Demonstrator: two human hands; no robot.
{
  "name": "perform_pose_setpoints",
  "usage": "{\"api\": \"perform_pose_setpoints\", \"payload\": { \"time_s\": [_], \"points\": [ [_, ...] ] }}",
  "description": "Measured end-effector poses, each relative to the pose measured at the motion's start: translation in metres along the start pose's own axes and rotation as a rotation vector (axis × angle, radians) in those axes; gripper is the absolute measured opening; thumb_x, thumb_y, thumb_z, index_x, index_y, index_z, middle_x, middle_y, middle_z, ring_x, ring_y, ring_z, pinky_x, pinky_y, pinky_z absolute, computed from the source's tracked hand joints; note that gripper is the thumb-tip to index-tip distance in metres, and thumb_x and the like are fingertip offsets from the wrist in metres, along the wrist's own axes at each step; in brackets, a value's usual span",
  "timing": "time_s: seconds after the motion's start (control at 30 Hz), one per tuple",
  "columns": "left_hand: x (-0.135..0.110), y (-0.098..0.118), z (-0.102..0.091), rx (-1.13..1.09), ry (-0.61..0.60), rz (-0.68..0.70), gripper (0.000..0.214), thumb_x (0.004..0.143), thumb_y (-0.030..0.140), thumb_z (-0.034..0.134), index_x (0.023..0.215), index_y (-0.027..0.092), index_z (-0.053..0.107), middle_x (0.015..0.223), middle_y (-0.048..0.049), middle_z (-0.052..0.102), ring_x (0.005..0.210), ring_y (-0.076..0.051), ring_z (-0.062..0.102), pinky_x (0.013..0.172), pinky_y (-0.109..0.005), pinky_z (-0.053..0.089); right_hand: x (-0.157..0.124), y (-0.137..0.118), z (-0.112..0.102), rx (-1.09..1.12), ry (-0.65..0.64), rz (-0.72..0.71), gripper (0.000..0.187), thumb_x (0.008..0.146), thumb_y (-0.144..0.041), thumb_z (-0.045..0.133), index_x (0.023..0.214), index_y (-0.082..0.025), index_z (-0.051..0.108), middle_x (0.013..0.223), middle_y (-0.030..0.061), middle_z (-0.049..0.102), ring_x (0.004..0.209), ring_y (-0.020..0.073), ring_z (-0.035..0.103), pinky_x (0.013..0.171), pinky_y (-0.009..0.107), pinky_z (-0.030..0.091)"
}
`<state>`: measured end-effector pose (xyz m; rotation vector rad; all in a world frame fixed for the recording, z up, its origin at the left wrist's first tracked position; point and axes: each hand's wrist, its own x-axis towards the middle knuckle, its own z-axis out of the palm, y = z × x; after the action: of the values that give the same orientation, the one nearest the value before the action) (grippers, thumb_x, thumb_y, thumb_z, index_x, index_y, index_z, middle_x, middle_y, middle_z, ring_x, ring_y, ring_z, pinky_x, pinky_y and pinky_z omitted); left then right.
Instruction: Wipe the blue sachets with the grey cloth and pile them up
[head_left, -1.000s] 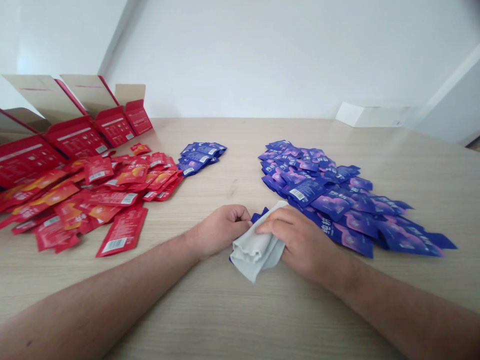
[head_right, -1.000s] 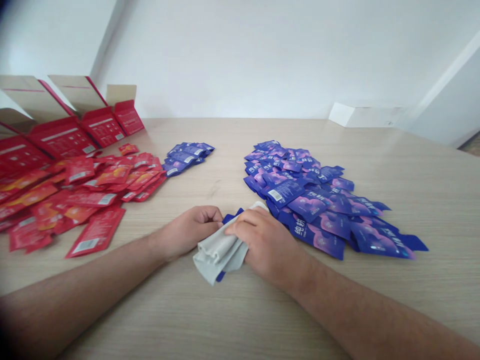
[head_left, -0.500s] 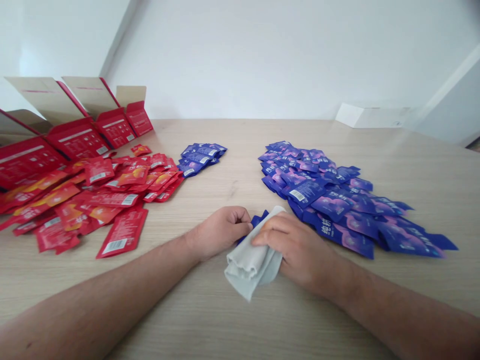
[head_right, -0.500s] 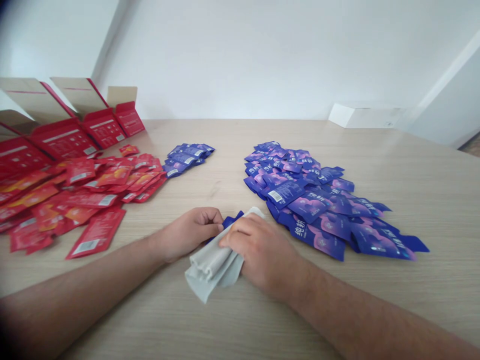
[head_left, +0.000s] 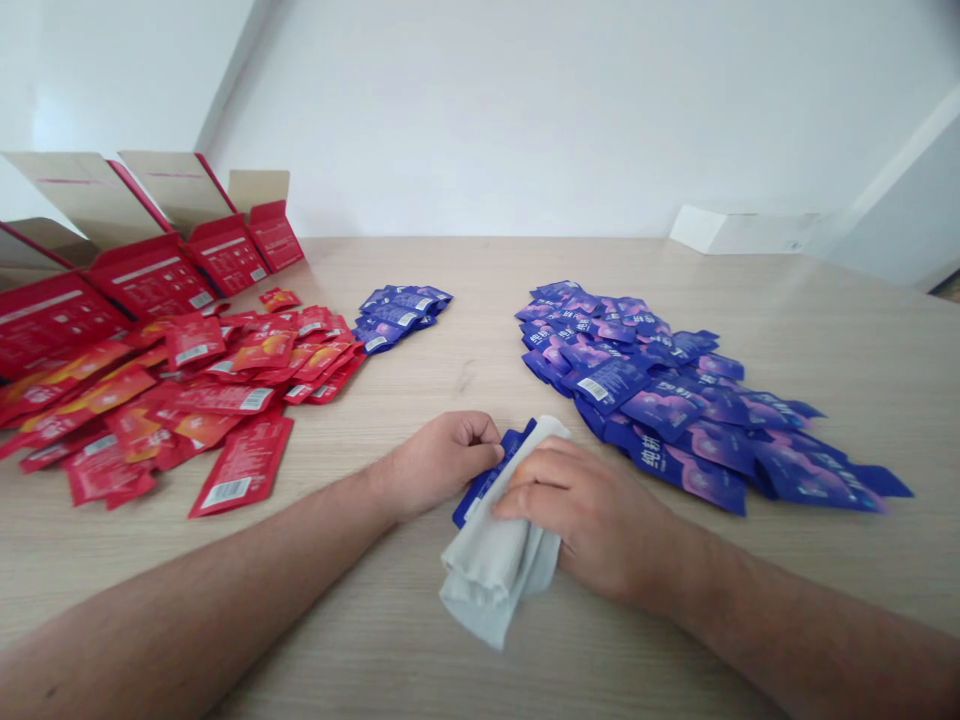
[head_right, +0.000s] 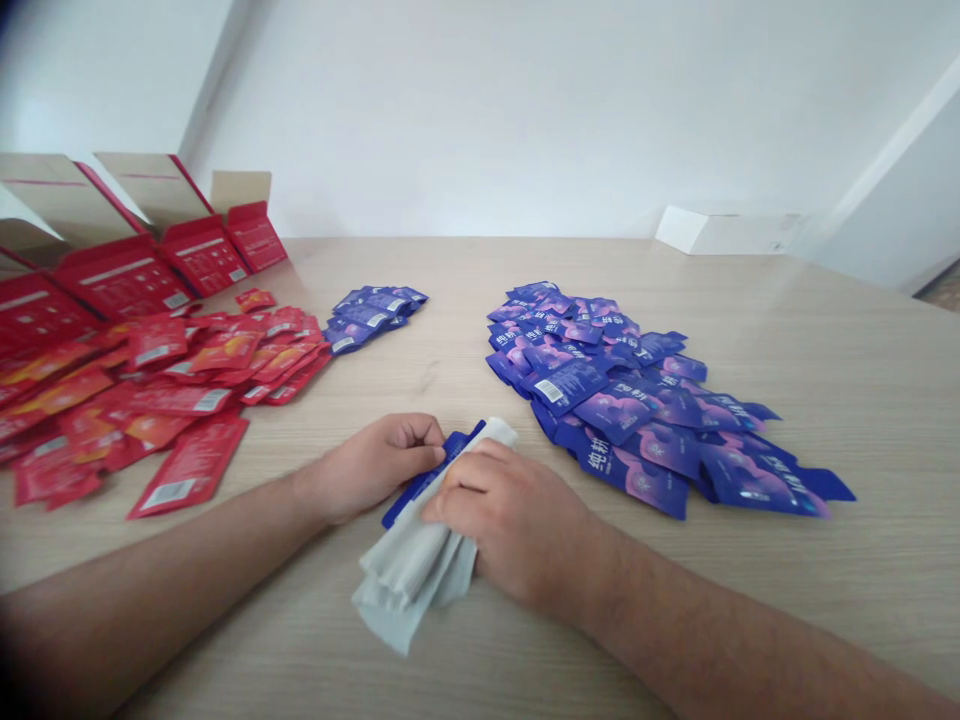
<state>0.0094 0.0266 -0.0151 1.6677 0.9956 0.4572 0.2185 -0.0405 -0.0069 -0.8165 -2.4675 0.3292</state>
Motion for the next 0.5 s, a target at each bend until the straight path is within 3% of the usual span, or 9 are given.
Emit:
{"api": "perform_pose_setpoints", "payload": {
  "time_s": [0.17,0.33,0.5],
  "points": [
    [0.0,0.001,0.001,-0.063,-0.019,-0.016,0.014,0.082,0.03,0.059,0.079,0.017,0.056,0.062,0.0055,0.051,0.053,-0.008,0.042,0.047,-0.02,0.031,0.0,0.008,-0.002,-0.025,0.089,0.136,0.02,0.091,-0.014,0.063,0.109,-0.02,0.068,0.105,0.0074,0.067,0.1,0.0235,0.058,0.092,0.039,0.045],
    [0.0,0.001,0.0,0.015,-0.006,-0.002,0.016,0.083,0.032,0.06,0.078,0.017,0.056,0.062,0.0058,0.05,0.054,-0.008,0.042,0.049,-0.02,0.032,0.0,-0.001,0.0,0.003,-0.005,-0.02,0.017,0.091,-0.018,0.064,0.107,-0.021,0.07,0.1,0.0059,0.068,0.096,0.0216,0.058,0.087,0.036,0.046],
    [0.001,0.0,0.001,-0.038,-0.018,-0.019,0.015,0.083,0.031,0.058,0.079,0.017,0.056,0.062,0.0053,0.051,0.054,-0.008,0.042,0.047,-0.02,0.031,0.0,0.009,-0.002,-0.024,0.098,0.132,0.02,0.089,-0.013,0.065,0.108,-0.02,0.069,0.104,0.0067,0.067,0.098,0.022,0.059,0.09,0.037,0.046]
  ]
}}
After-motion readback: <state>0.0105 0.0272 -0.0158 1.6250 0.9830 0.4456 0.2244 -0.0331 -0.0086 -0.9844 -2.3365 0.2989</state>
